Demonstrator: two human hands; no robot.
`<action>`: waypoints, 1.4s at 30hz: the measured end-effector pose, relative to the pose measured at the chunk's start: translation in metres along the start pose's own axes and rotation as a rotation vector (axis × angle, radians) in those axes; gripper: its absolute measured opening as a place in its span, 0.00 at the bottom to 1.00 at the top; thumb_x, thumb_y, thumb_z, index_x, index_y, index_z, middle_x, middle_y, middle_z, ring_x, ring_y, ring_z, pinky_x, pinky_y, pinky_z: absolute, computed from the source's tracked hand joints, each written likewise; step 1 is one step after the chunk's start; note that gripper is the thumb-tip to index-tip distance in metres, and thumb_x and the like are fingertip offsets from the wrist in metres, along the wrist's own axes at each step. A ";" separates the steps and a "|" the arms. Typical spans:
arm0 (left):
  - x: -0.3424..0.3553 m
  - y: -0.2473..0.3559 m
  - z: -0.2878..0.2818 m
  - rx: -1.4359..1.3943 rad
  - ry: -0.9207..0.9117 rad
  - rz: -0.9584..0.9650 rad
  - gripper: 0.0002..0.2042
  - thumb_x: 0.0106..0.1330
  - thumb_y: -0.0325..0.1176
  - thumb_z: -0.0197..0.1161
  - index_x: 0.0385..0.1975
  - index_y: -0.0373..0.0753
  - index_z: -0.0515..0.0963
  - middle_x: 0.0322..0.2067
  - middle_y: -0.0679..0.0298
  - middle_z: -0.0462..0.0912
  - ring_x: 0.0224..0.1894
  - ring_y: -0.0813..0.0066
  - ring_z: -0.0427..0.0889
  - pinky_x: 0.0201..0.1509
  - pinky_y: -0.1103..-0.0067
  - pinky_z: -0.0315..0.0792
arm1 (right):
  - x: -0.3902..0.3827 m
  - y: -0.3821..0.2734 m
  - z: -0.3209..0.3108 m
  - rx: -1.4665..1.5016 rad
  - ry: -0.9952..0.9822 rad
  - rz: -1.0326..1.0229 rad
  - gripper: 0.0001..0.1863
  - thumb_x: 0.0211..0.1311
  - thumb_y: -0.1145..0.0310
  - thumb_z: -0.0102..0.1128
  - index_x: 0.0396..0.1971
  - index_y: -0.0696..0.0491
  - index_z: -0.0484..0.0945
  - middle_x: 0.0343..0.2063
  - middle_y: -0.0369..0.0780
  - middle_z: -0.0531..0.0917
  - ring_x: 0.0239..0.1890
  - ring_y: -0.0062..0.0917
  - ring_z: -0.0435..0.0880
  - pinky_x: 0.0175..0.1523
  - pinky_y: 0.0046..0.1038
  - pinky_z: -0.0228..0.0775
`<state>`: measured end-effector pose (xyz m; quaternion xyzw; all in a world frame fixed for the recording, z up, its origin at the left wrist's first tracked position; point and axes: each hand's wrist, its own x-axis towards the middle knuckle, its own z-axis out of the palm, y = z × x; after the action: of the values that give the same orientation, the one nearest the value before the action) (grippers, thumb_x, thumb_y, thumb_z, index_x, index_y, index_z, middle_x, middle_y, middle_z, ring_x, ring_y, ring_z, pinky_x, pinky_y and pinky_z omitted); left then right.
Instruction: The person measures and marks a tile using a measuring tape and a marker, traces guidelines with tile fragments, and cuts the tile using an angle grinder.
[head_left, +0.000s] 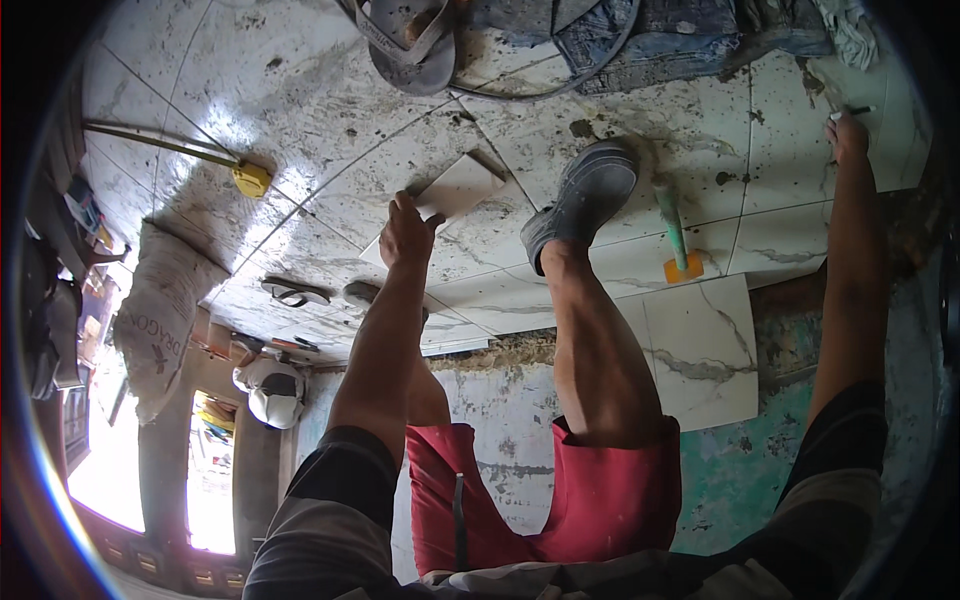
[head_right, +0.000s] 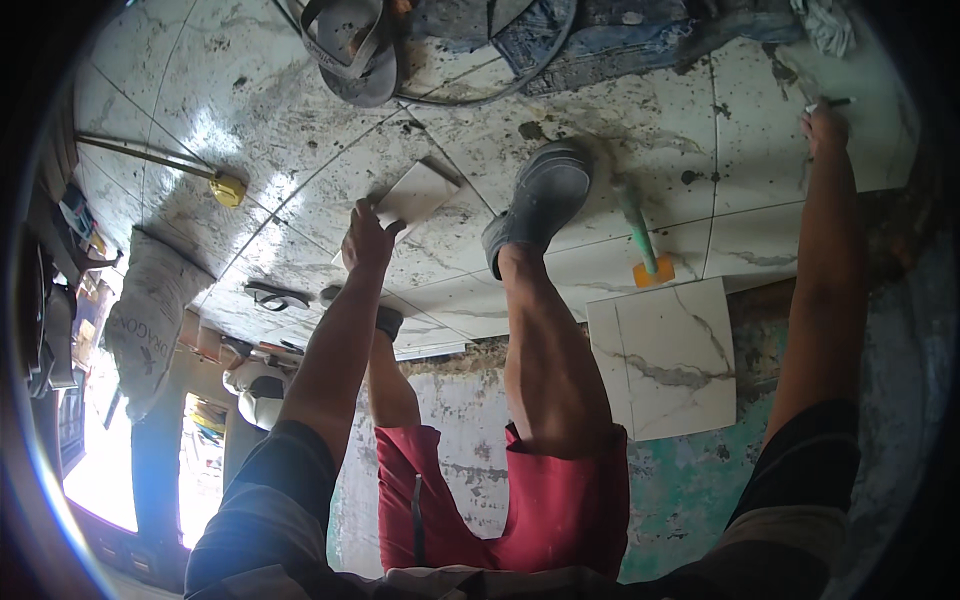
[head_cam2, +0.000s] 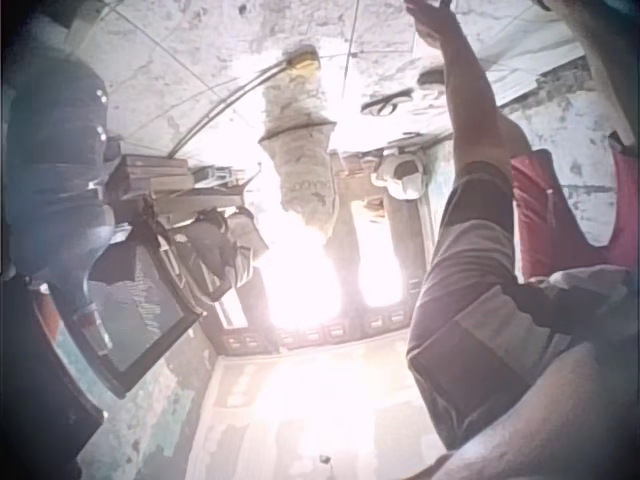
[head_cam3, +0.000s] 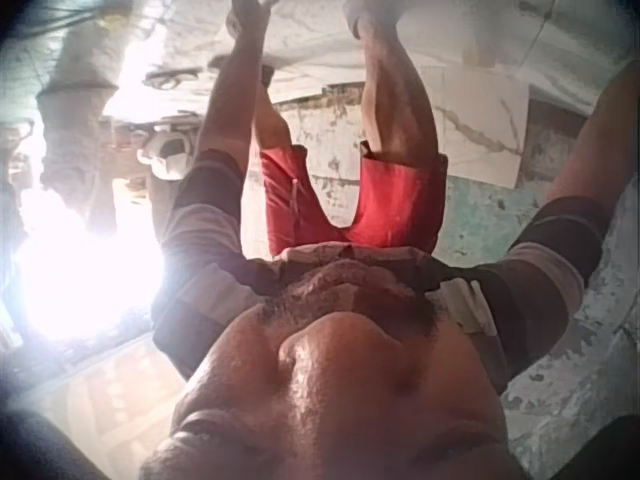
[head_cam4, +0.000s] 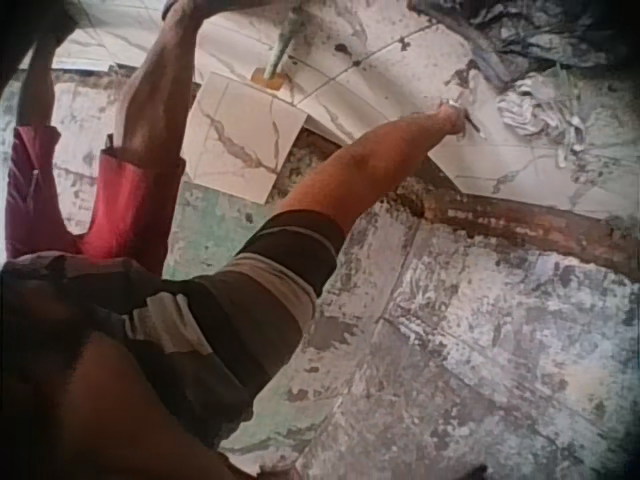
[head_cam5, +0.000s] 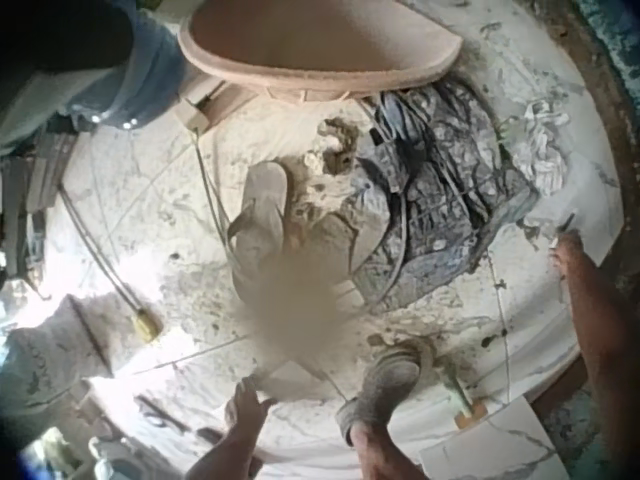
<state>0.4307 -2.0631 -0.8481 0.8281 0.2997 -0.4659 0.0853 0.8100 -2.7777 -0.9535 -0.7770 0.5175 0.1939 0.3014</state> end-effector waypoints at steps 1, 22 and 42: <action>0.000 0.007 0.005 0.000 0.005 0.014 0.29 0.52 0.46 0.73 0.48 0.42 0.65 0.43 0.56 0.76 0.42 0.51 0.81 0.44 0.61 0.76 | -0.001 0.002 -0.012 0.001 0.016 -0.092 0.18 0.70 0.61 0.51 0.51 0.58 0.72 0.42 0.40 0.77 0.44 0.27 0.80 0.51 0.27 0.76; -0.139 -0.098 -0.127 -0.378 -0.063 0.500 0.44 0.42 0.49 0.73 0.60 0.38 0.59 0.58 0.50 0.63 0.44 0.50 0.81 0.48 0.64 0.77 | -0.538 0.096 -0.053 -0.159 -0.264 -0.116 0.14 0.69 0.58 0.51 0.38 0.54 0.66 0.24 0.37 0.72 0.18 0.21 0.71 0.21 0.22 0.67; -0.662 -0.710 -0.371 -1.588 1.245 -0.275 0.34 0.41 0.34 0.75 0.45 0.40 0.58 0.20 0.67 0.69 0.17 0.81 0.70 0.19 0.81 0.67 | -1.033 -0.056 -0.071 -1.319 -0.356 -1.012 0.24 0.48 0.70 0.62 0.48 0.60 0.71 0.39 0.48 0.77 0.36 0.36 0.80 0.38 0.36 0.77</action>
<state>0.0337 -1.6112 -0.0014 0.5859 0.6060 0.3757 0.3850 0.4584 -2.0995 -0.2518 -0.8894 -0.1662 0.4171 -0.0858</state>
